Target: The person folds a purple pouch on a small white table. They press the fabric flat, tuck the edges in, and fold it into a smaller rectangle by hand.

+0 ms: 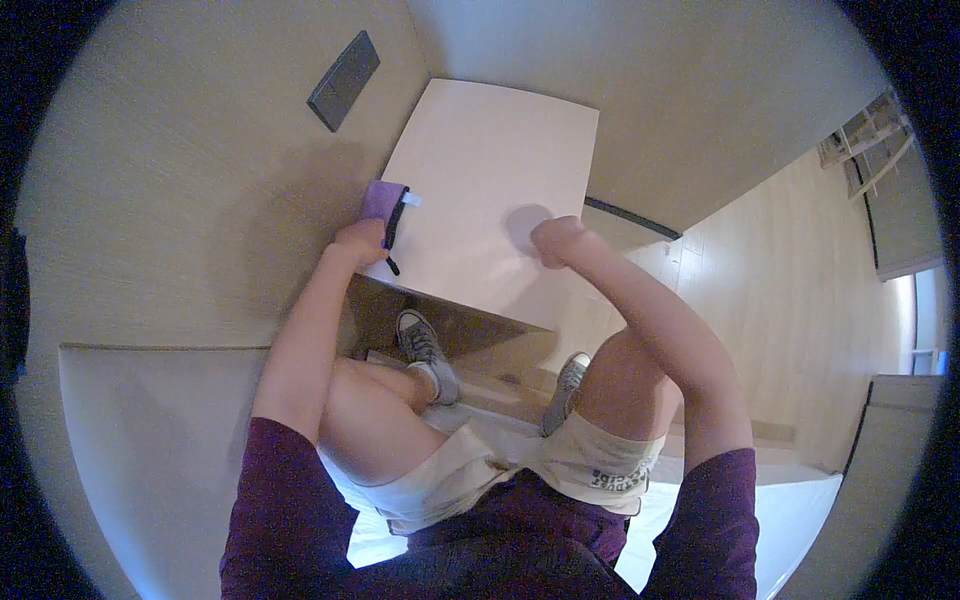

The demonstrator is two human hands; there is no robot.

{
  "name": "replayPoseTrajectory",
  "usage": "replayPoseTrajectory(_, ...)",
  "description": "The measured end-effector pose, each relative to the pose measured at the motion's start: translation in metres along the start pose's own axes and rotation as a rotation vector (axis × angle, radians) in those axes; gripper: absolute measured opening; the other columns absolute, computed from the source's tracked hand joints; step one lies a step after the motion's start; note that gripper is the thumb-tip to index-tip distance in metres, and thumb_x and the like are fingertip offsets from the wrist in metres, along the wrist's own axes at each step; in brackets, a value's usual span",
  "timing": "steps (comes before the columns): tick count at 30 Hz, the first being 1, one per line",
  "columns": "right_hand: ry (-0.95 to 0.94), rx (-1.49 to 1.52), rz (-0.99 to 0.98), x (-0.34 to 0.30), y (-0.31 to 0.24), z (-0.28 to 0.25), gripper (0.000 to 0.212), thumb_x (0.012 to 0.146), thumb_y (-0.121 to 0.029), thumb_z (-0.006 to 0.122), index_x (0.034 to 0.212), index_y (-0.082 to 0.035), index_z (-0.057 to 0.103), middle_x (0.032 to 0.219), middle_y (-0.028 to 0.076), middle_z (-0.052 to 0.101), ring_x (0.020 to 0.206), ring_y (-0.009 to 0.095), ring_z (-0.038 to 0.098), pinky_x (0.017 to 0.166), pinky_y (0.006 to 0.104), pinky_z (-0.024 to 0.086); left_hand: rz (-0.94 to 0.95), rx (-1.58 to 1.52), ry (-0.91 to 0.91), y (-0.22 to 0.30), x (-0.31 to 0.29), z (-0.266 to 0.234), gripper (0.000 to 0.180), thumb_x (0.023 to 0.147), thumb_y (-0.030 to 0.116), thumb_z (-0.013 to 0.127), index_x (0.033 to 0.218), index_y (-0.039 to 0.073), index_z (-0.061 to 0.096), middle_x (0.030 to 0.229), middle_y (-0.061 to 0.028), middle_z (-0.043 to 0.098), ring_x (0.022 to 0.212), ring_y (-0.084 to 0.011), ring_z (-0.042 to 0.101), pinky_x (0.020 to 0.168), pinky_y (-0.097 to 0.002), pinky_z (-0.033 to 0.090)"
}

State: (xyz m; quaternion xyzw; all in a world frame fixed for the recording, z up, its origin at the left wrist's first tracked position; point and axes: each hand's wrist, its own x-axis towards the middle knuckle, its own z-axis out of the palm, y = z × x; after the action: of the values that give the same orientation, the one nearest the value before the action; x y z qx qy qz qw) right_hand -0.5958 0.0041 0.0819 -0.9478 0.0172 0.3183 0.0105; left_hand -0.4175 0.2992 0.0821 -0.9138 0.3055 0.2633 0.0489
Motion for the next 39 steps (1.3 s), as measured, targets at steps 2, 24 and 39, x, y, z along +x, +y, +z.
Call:
replayPoseTrajectory(2, -0.002, -0.021, -0.018, -0.006, 0.017, 0.009, 0.024, 0.076, -0.018, 0.06, 0.095, -0.004, 0.067, 0.094, 0.014, 0.067, 0.09, 0.03, 0.064, 0.078, 0.0396, 0.051, -0.069, -0.008, -0.045, -0.008, 0.0, 0.0, 0.034, 0.074, 0.019, 0.065, 0.106, 0.007, 0.065, 0.118, -0.0151, 0.061, 0.11, -0.0288, 0.059, 0.09, -0.0416, 0.048)
replayPoseTrajectory(24, 0.033, 0.346, -0.044, -0.018, -0.008, -0.034, 0.043, 0.083, -0.024, 0.059, 0.123, -0.01, 0.055, 0.119, 0.014, 0.059, 0.11, 0.03, 0.056, 0.093, 0.0372, 0.046, -0.165, 0.119, 0.063, 0.026, 0.027, 0.015, 0.037, 0.076, 0.019, 0.068, 0.109, 0.004, 0.06, 0.118, -0.0146, 0.061, 0.11, -0.0299, 0.059, 0.089, -0.0436, 0.05)
replayPoseTrajectory(39, 0.55, 0.956, -0.135, 0.003, 0.01, -0.03, 0.066, 0.074, -0.034, 0.074, 0.125, -0.003, 0.048, 0.105, 0.017, 0.059, 0.096, 0.028, 0.057, 0.086, 0.0351, 0.045, 0.513, -1.751, -0.171, 0.141, -0.008, -0.075, 0.029, 0.073, 0.012, 0.048, 0.1, 0.005, 0.055, 0.092, -0.0041, 0.056, 0.092, -0.0171, 0.054, 0.083, -0.0313, 0.047)
